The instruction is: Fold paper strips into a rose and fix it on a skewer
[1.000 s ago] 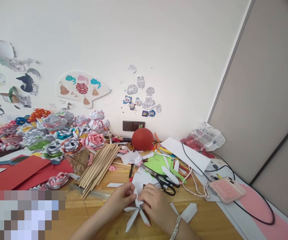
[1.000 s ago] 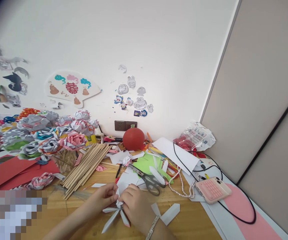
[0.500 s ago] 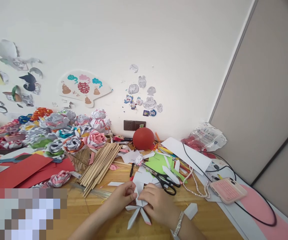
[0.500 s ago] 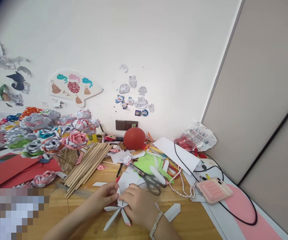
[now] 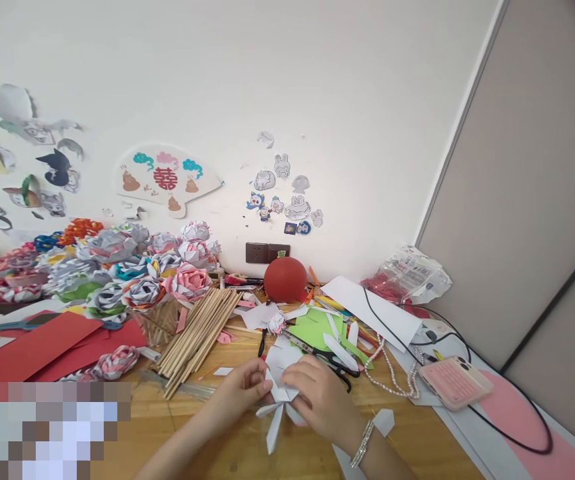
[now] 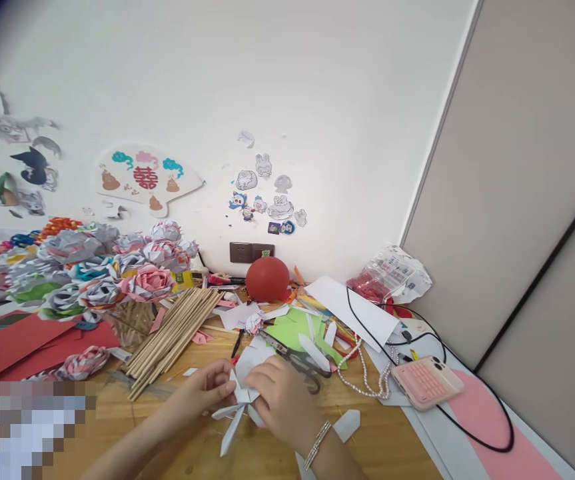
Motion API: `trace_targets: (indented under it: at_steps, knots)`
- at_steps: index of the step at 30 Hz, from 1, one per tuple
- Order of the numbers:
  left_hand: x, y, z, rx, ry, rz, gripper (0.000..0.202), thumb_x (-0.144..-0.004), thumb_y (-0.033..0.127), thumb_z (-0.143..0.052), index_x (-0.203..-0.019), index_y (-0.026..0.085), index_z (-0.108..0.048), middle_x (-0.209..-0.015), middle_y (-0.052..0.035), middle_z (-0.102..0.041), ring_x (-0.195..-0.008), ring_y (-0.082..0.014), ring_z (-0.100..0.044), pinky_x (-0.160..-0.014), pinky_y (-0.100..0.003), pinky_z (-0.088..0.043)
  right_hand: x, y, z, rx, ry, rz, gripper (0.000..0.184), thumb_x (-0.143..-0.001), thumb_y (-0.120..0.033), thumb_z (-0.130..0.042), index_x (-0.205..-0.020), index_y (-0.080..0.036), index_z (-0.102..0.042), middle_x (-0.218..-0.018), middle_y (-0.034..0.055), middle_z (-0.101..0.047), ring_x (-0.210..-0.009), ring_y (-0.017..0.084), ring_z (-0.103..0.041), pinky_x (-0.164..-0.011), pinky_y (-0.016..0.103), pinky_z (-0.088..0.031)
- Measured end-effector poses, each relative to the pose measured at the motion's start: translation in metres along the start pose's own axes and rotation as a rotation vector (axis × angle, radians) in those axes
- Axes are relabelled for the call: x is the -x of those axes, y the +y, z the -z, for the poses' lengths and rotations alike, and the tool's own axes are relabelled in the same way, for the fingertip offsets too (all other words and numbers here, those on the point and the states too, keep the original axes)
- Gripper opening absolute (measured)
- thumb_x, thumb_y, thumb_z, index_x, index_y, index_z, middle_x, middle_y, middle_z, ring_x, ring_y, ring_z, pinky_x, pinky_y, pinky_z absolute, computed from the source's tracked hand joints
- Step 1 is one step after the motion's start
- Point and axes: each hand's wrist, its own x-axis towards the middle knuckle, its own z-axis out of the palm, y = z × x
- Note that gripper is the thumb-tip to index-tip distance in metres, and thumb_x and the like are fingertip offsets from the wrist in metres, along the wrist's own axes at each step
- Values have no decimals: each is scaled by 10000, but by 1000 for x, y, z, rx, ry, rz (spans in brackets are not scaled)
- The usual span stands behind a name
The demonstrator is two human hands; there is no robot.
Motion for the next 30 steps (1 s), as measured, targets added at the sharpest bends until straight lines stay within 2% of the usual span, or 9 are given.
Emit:
trace_targets:
  at_steps: [3,6,9,12,17,22,25,30]
  knots:
    - [1,10,-3,60,86,-19,442,-538,522,-741,-698,180,-512,-544,58,-591,-536,-105,-550,-585,-229,-420,-2,4,5,35,157,-149,355,-744,-12,-442,-1026,-200,-550,-990,60,-601,-919,214,-497,-794,365,-427]
    - [2,16,-5,83,170,-71,408,-522,475,-768,-689,175,-548,-644,13,-651,-663,-147,-614,-677,-264,-449,-2,8,6,33,288,-265,240,-789,-59,-450,-957,-194,-554,-939,69,-585,-896,214,-502,-764,364,-434]
    - [1,16,-6,54,239,-141,342,-521,400,-783,-633,174,-553,-728,-25,-682,-726,-171,-626,-714,-283,-458,-2,6,4,14,283,-247,125,-805,-113,-491,-858,-200,-564,-892,54,-579,-867,207,-503,-748,355,-431]
    - [2,15,-7,-7,262,-191,262,-559,322,-751,-595,179,-535,-748,-43,-681,-747,-190,-629,-712,-296,-472,-2,-1,1,1,241,-178,75,-820,-155,-512,-842,-201,-568,-873,42,-580,-852,200,-497,-731,341,-427]
    - [9,11,-15,-244,248,-248,145,-650,189,-608,-575,198,-484,-781,-50,-677,-757,-188,-631,-705,-287,-484,-3,-12,-2,54,215,-72,124,-850,-136,-474,-862,-202,-578,-869,37,-590,-829,189,-483,-735,337,-418]
    - [14,9,-21,-542,289,-349,153,-689,155,-516,-557,211,-461,-759,-34,-682,-708,-173,-625,-670,-265,-482,-1,-16,0,119,185,41,185,-852,-112,-461,-931,-220,-589,-940,44,-598,-849,191,-480,-784,362,-414]
    - [16,10,-21,-662,329,-447,150,-715,141,-493,-585,216,-497,-803,-35,-697,-735,-174,-640,-683,-264,-487,0,-15,1,106,229,-18,222,-839,-99,-450,-969,-229,-575,-993,60,-578,-898,207,-494,-789,375,-423]
    - [19,1,-20,-806,301,-607,195,-764,127,-484,-601,223,-527,-894,-49,-715,-809,-171,-660,-706,-243,-501,2,-9,-2,37,425,-236,208,-819,-137,-489,-1005,-220,-536,-944,65,-589,-904,217,-530,-772,365,-453]
